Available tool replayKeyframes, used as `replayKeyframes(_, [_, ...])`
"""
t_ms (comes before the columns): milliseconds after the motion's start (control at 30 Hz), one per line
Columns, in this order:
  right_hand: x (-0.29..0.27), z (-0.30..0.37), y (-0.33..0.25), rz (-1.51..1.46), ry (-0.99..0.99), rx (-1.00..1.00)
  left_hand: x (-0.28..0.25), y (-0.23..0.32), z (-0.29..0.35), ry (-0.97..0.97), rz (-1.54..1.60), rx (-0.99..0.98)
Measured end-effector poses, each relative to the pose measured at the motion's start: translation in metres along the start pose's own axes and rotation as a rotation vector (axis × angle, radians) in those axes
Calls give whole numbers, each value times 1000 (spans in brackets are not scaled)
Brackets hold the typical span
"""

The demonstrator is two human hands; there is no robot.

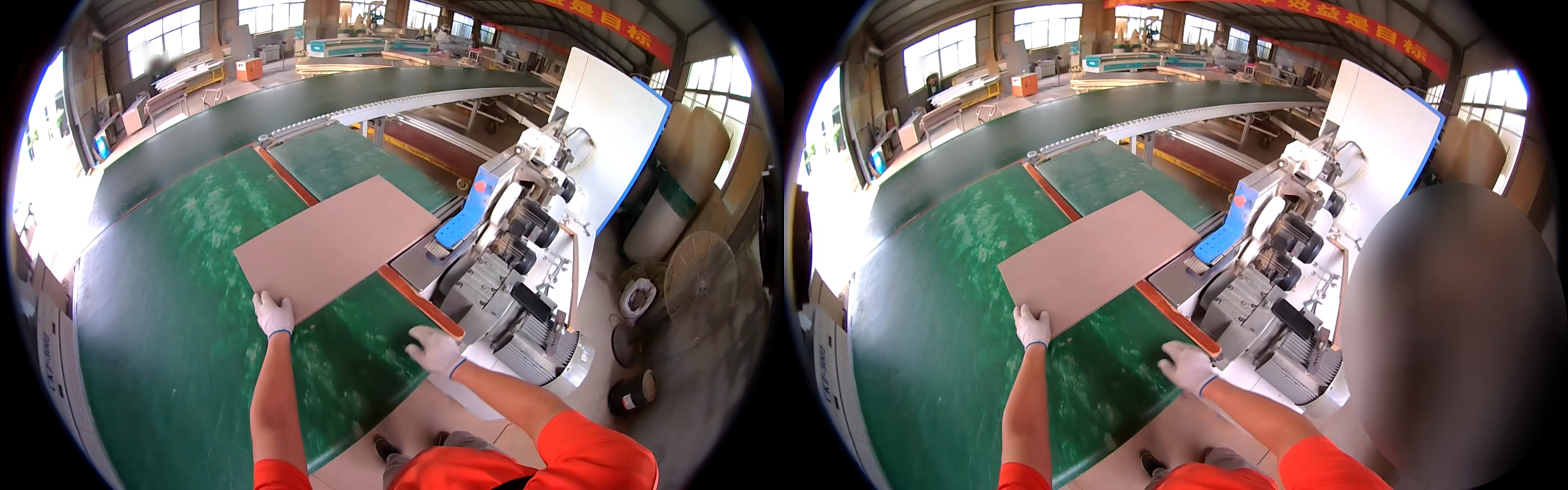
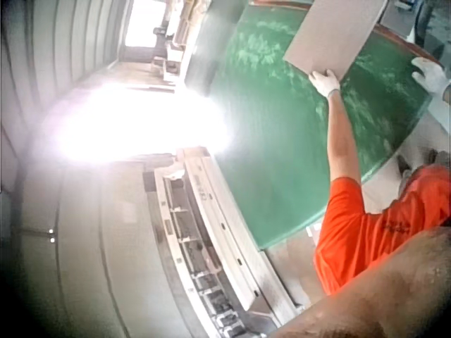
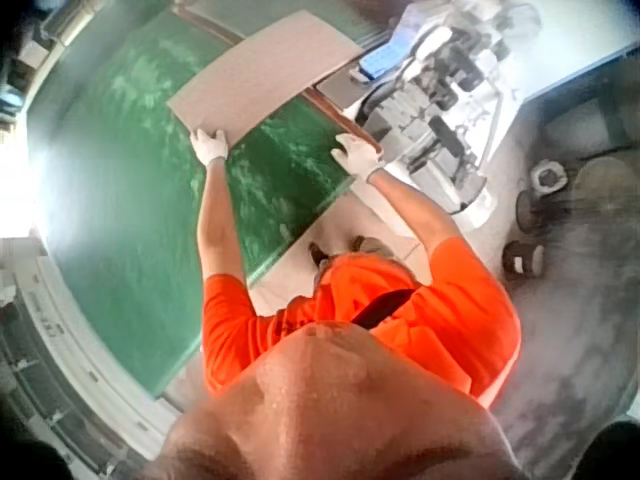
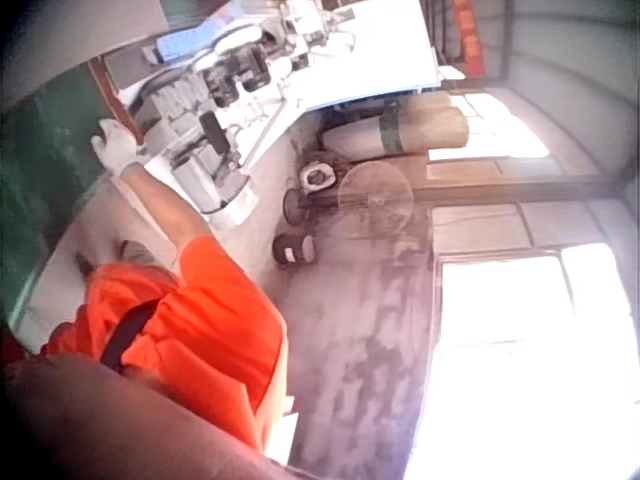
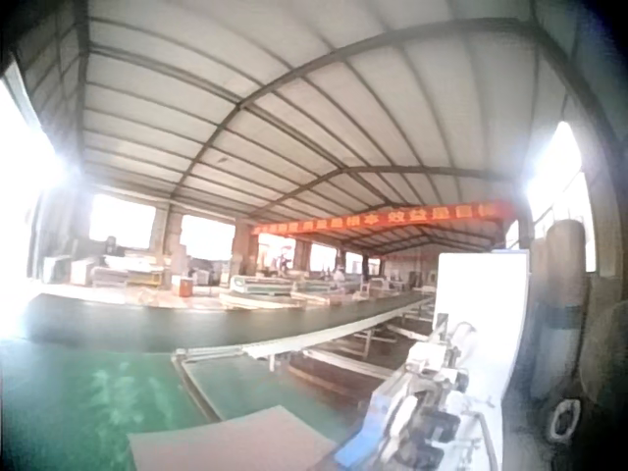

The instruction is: The person repeatedly picks up rectangular wood panels, places them on a machine's conveyor belt, and uses a handheld tool to guide or adjust them as they move through the machinery. The person then collects the processed panels and stacks them on the floor.

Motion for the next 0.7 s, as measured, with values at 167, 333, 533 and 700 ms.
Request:
replayKeyframes(167, [-19,-107,13,-47,82,150,-4,-43,-45,-21,-71,-72])
replayKeyframes(333, [-8,-289,45,120,226,176,2,-74,-109,-41,-115,-194])
replayKeyframes(533, [33,-402,100,195,137,709,-4,-100,-164,28,-212,-288])
replayKeyframes(700, [53,-382,59,130,48,629,-47,-145,-158,102,-290,-367])
Point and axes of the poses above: each hand's wrist, its own z-axis away from the middle knuckle, its own x-axis out of the palm, y = z × x, the point moved 6 cm from there along -z, towards the middle knuckle, and after that the axes turned 11 degrees about x, right-handed, at the moved point
